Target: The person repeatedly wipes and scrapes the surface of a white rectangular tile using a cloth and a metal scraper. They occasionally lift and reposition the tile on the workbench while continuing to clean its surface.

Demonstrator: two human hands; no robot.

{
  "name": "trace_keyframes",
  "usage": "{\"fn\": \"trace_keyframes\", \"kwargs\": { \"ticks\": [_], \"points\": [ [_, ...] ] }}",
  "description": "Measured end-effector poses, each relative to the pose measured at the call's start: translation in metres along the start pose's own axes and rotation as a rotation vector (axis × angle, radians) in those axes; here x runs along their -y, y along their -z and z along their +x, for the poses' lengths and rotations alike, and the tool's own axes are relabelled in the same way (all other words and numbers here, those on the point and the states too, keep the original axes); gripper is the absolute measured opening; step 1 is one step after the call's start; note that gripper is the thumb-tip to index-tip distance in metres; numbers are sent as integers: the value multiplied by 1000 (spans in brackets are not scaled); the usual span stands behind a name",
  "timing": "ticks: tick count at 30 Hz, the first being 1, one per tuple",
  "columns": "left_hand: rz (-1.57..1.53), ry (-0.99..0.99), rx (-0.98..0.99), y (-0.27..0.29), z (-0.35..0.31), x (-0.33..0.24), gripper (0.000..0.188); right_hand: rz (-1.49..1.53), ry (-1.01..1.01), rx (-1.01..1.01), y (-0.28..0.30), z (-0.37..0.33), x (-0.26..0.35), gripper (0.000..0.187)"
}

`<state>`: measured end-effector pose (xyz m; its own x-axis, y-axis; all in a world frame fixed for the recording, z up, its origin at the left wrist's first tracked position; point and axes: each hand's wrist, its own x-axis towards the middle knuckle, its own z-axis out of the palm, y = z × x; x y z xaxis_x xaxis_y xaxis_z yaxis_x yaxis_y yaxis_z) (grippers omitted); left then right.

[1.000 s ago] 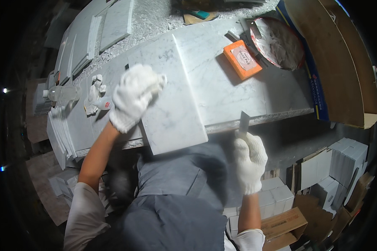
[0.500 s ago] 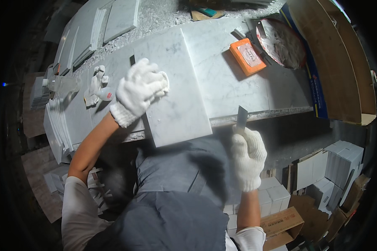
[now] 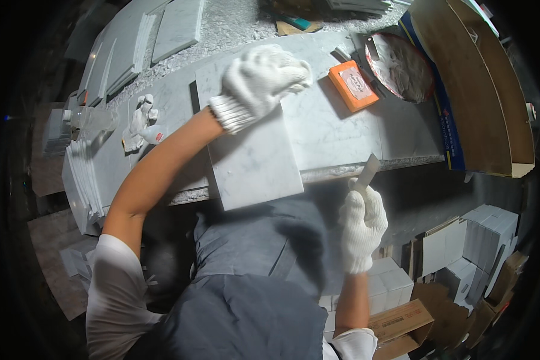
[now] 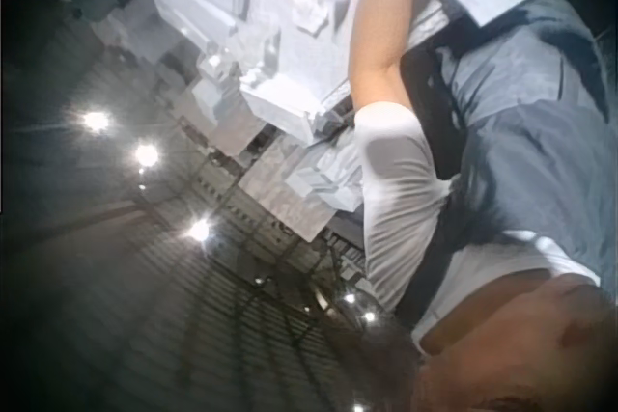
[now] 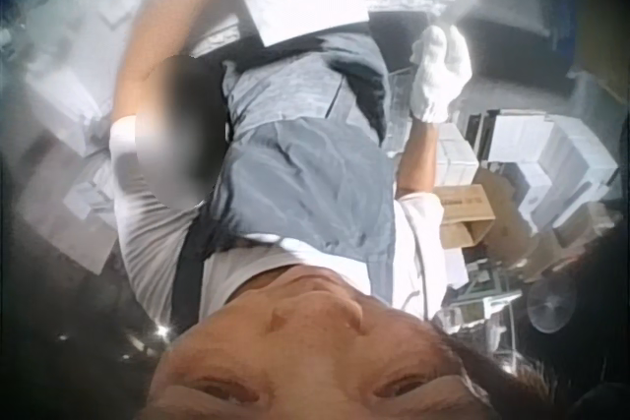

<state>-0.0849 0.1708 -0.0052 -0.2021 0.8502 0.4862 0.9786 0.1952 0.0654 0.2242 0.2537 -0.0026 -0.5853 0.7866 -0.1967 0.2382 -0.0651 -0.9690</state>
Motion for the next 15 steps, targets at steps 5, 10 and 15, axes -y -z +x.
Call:
{"fn": "trace_keyframes", "kwargs": {
  "ticks": [5,10,15],
  "points": [
    [-8,154,40,-30,-13,18,18,35,-63,-64,3,-2,-2,37],
    [333,144,209,-13,-57,-14,30,110,-79,-46,-4,1,-7,37],
    [-706,-205,210,9,-102,-144,22,237,165,-246,7,22,2,32]
  ]
}}
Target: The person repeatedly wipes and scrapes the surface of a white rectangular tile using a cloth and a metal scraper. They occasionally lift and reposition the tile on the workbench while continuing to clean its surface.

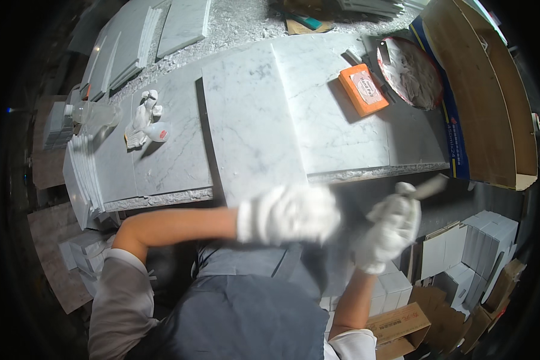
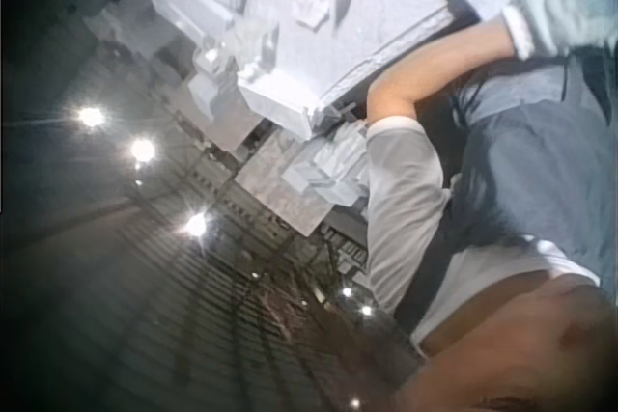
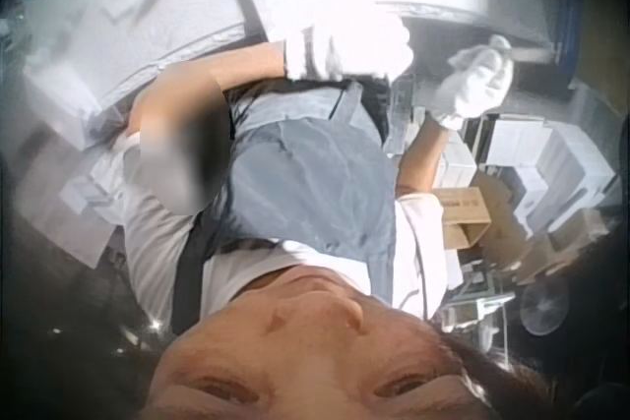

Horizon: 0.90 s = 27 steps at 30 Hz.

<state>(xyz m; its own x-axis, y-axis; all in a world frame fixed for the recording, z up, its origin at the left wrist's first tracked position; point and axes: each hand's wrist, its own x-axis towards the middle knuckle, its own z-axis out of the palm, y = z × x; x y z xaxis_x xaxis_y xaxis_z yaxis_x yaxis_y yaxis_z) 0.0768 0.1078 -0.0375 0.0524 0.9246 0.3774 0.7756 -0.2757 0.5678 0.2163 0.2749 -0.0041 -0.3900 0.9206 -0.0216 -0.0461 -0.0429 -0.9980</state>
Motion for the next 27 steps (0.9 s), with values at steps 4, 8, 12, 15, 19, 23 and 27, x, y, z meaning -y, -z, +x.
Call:
{"fn": "trace_keyframes", "kwargs": {
  "ticks": [4,8,12,15,19,23,27],
  "points": [
    [944,-68,189,17,-40,13,34,125,16,-256,26,26,15,29],
    [669,602,-66,69,-72,42,38,74,-86,-128,31,19,9,30],
    [-11,576,-39,96,-48,15,13,-24,-163,-28,9,0,-3,37],
    [424,501,-116,110,-29,16,5,-41,-156,37,-5,-7,0,39],
    [391,298,-47,110,-32,12,18,-72,-133,52,-9,-3,9,40],
    [56,835,118,106,-40,21,35,27,-135,110,-8,-3,9,38],
    [464,467,184,102,-42,2,27,3,-157,89,-9,-8,2,38]
  ]
}}
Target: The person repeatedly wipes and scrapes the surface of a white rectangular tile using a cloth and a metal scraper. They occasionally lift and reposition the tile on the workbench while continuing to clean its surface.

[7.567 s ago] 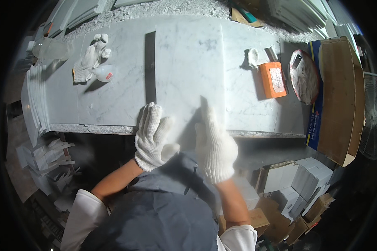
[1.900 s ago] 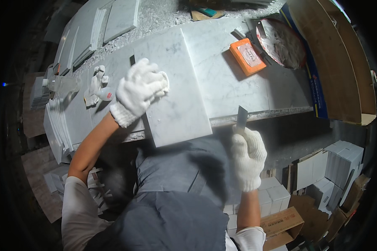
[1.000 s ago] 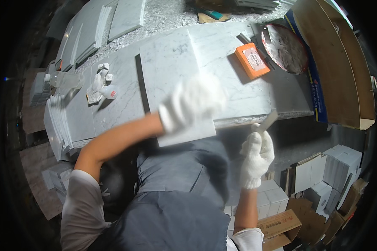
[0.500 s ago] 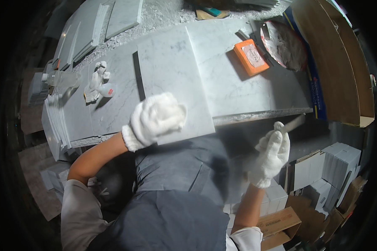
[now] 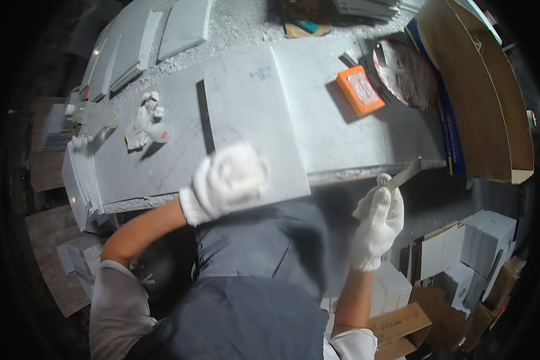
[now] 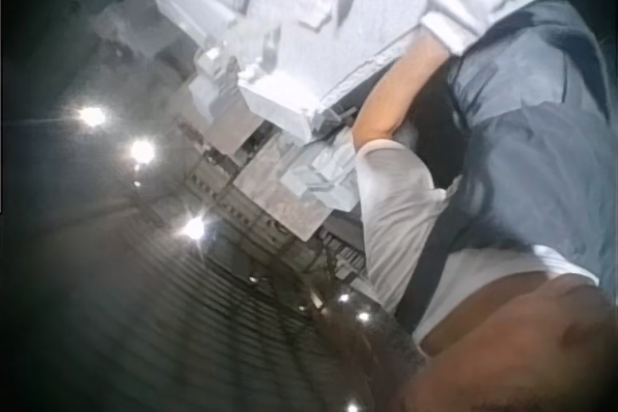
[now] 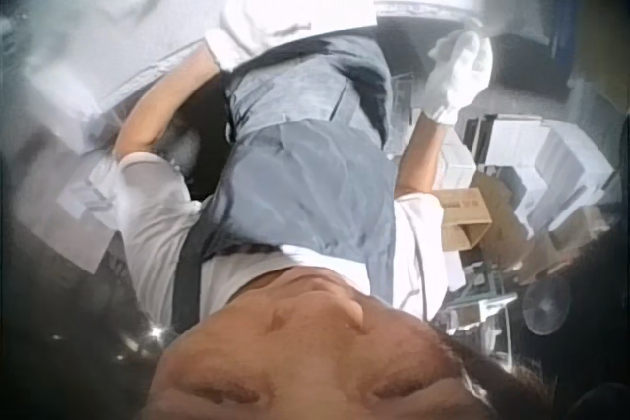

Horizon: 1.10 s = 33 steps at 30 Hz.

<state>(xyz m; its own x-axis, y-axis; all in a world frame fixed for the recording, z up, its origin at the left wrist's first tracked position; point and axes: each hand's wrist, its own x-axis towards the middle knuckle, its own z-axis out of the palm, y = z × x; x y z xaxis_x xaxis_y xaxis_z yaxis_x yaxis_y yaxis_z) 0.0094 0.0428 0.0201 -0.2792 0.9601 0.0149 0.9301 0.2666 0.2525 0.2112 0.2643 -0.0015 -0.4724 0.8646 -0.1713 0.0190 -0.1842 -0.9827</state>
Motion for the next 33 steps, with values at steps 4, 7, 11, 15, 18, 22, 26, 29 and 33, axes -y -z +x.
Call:
{"fn": "trace_keyframes", "kwargs": {
  "ticks": [4,7,11,15,18,22,26,29,33],
  "points": [
    [-425,-67,-246,16,-8,14,11,-6,-37,2,0,-2,-2,40],
    [-507,6,-214,21,-13,21,12,-4,-35,-2,0,-2,0,41],
    [-796,-324,106,12,-22,-4,12,22,-53,0,-1,-2,-1,41],
    [-855,-42,-261,0,9,1,3,29,-52,57,-7,-2,-2,41],
    [-638,-22,-358,-12,62,6,25,-12,-26,40,-10,-4,1,37],
    [11,157,-165,-14,121,16,39,-16,20,42,-5,-4,4,34],
    [-42,178,-11,-2,132,36,36,-73,-49,57,4,-3,-4,33],
    [-87,168,-21,-2,129,45,23,-59,-56,175,3,2,-17,32],
    [-215,187,-20,-13,135,43,16,-73,-33,276,-4,6,-26,33]
  ]
}}
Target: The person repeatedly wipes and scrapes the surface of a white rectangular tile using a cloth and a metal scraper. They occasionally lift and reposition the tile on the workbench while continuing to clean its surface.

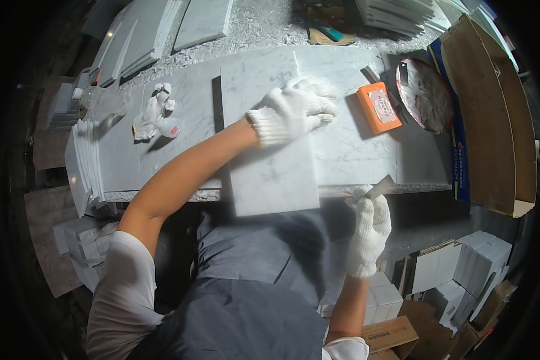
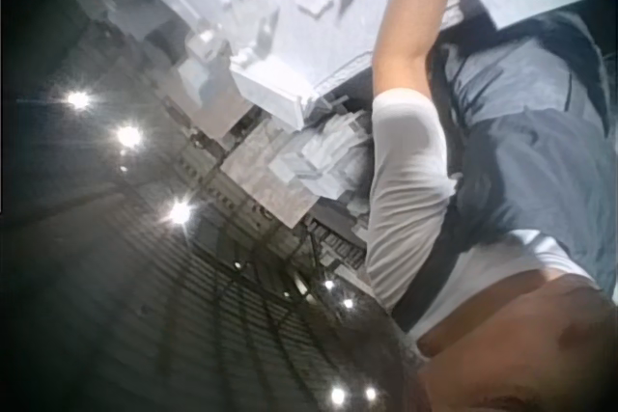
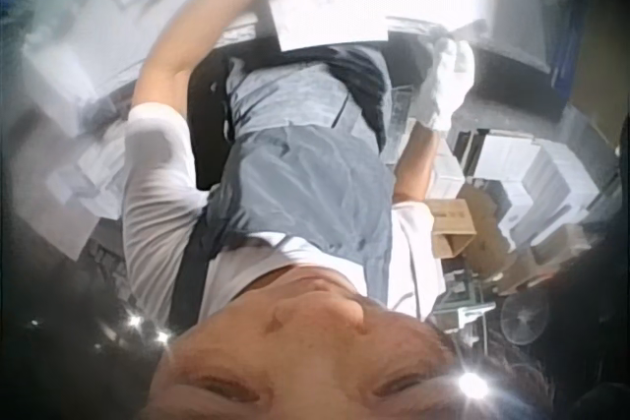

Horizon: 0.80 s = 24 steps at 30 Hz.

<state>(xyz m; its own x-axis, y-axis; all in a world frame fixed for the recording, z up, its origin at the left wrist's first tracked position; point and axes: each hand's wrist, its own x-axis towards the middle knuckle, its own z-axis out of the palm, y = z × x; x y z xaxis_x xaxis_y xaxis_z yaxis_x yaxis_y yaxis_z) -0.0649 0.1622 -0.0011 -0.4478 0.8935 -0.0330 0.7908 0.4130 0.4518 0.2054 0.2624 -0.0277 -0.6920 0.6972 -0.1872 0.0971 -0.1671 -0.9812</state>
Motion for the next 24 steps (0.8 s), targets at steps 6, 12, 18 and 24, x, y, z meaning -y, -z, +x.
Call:
{"fn": "trace_keyframes", "kwargs": {
  "ticks": [6,12,18,24],
  "points": [
    [146,-110,-328,-6,8,-11,26,-19,-20,66,-3,-1,5,36],
    [-225,-121,-156,10,12,3,43,22,-80,124,-11,-8,9,37],
    [-185,-165,-316,24,5,8,38,-55,-39,247,-26,-7,21,24],
    [-514,19,-273,49,-8,11,35,-138,-49,342,-34,3,16,17]
  ]
}}
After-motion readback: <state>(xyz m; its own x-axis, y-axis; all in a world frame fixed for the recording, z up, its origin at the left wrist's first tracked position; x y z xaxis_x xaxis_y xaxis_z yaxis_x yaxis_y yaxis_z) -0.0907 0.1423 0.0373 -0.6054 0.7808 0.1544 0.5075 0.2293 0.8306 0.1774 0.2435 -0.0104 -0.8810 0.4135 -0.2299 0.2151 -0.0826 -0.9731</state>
